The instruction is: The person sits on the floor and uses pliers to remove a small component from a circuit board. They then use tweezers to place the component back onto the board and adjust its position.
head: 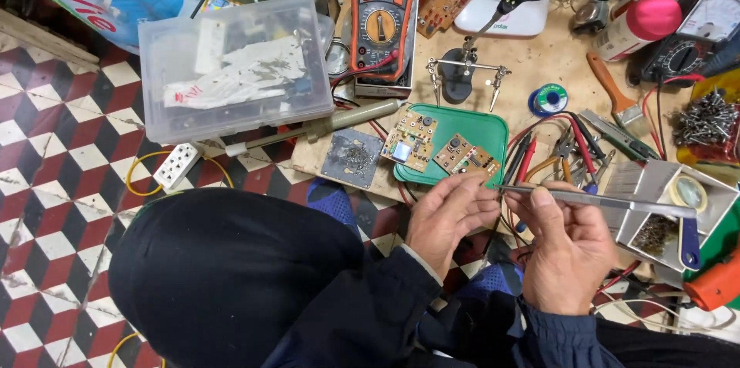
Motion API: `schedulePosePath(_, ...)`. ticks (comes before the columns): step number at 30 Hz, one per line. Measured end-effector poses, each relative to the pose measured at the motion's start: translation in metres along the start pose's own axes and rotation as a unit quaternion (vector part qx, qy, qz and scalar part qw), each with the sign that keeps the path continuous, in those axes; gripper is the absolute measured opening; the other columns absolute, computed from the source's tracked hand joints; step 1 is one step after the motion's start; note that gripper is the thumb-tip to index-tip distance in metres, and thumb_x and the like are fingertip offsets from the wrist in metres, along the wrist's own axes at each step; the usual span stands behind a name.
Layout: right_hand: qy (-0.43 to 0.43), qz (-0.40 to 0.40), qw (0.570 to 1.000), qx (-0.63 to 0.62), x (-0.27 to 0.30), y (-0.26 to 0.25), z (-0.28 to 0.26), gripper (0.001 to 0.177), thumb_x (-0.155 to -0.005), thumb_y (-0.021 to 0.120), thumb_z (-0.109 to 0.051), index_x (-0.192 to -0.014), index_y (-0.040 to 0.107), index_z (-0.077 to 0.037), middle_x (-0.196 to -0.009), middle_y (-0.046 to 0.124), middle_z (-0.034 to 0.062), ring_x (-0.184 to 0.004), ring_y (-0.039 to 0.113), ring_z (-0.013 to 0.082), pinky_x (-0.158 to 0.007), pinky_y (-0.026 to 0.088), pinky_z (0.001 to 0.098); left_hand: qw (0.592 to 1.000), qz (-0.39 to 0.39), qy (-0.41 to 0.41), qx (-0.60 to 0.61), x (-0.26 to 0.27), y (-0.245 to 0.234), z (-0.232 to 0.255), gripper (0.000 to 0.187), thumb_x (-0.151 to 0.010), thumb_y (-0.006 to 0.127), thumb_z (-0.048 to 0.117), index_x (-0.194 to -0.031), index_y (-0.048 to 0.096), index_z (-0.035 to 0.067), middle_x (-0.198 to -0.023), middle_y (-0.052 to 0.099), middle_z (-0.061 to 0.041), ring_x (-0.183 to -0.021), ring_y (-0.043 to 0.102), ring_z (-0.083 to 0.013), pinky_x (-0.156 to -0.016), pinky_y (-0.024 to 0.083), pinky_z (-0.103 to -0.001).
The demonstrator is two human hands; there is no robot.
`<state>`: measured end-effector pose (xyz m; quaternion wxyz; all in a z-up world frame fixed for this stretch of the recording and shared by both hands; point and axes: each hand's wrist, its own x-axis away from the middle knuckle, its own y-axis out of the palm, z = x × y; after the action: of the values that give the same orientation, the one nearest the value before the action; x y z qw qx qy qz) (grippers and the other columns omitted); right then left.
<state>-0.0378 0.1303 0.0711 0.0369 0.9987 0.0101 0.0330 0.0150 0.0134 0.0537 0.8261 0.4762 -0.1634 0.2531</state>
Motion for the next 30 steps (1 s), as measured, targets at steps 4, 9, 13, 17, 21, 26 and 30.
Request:
schedulePosePath(4,-0.023,-0.013,0.998,0.057,-0.009,0.006,0.01,0.013,-0.11,0.074,-0.007,-0.12,0.07,-0.001,-0.102,0.077,0.0132,-0.094,0.081,0.024,-0.098,0.076,0.0382,0.985,0.167,-0.034,-0.007,-0.002,-0.016,-0.015,0.047,-0.1,0.07,0.029,-0.136,0.074,-0.002,-0.108,0.078,-0.024,-0.097,0.077,-0.0326,-0.094,0.068,-0.042)
schedulePosePath(9,-0.07,-0.046,0.994,0.071,-0.023,0.007,0.038,0.017,-0.109,0.074,0.003,-0.126,0.071,0.007,-0.107,0.078,0.022,-0.1,0.08,0.0304,-0.096,0.07,0.0487,0.965,0.252,0.011,-0.065,-0.041,-0.068,-0.082,0.037,-0.1,0.077,0.022,-0.131,0.075,0.003,-0.106,0.081,-0.018,-0.092,0.079,-0.021,-0.089,0.073,-0.04)
schedulePosePath(13,-0.088,-0.064,0.989,0.102,-0.031,0.003,0.051,0.015,-0.109,0.076,0.004,-0.123,0.073,0.007,-0.104,0.078,0.0214,-0.1,0.078,0.0264,-0.096,0.068,0.0476,0.957,0.269,0.016,-0.107,-0.05,-0.065,-0.077,0.057,-0.087,0.09,0.022,-0.138,0.071,0.003,-0.127,0.077,-0.022,-0.116,0.077,-0.0296,-0.095,0.072,-0.041)
schedulePosePath(17,-0.093,-0.066,0.982,0.147,-0.035,-0.007,0.069,0.011,-0.109,0.08,0.0,-0.119,0.076,0.004,-0.097,0.077,0.0162,-0.094,0.071,0.016,-0.091,0.067,0.0402,0.958,0.265,0.0,-0.114,-0.057,-0.067,-0.083,0.065,-0.081,0.095,0.023,-0.137,0.071,0.001,-0.126,0.076,-0.021,-0.118,0.076,-0.0303,-0.1,0.07,-0.042)
schedulePosePath(21,-0.083,-0.072,0.984,0.14,-0.032,0.01,0.059,0.012,-0.108,0.081,-0.002,-0.119,0.077,0.002,-0.096,0.079,0.0132,-0.091,0.071,0.0129,-0.09,0.066,0.0375,0.944,0.273,0.018,-0.186,-0.071,-0.081,-0.092,0.06,-0.077,0.099,0.03,-0.128,0.078,0.006,-0.12,0.079,-0.014,-0.115,0.076,-0.0226,-0.099,0.07,-0.037)
schedulePosePath(26,-0.067,-0.069,0.983,0.155,-0.038,0.005,0.076,0.008,-0.108,0.084,-0.006,-0.113,0.079,-0.002,-0.087,0.076,0.0074,-0.082,0.062,0.0069,-0.079,0.058,0.0262,0.961,0.234,-0.027,-0.144,-0.062,-0.056,-0.081,0.064,-0.079,0.098,0.029,-0.133,0.076,0.002,-0.116,0.082,-0.017,-0.105,0.081,-0.0213,-0.097,0.067,-0.033)
schedulePosePath(30,-0.064,-0.068,0.985,0.145,-0.041,0.008,0.075,0.008,-0.109,0.083,-0.007,-0.112,0.078,-0.001,-0.086,0.077,0.008,-0.081,0.062,0.0069,-0.077,0.057,0.0268,0.97,0.225,-0.021,-0.094,-0.058,-0.054,-0.078,0.06,-0.086,0.093,0.025,-0.136,0.072,-0.002,-0.114,0.083,-0.017,-0.101,0.082,-0.0214,-0.098,0.067,-0.035)
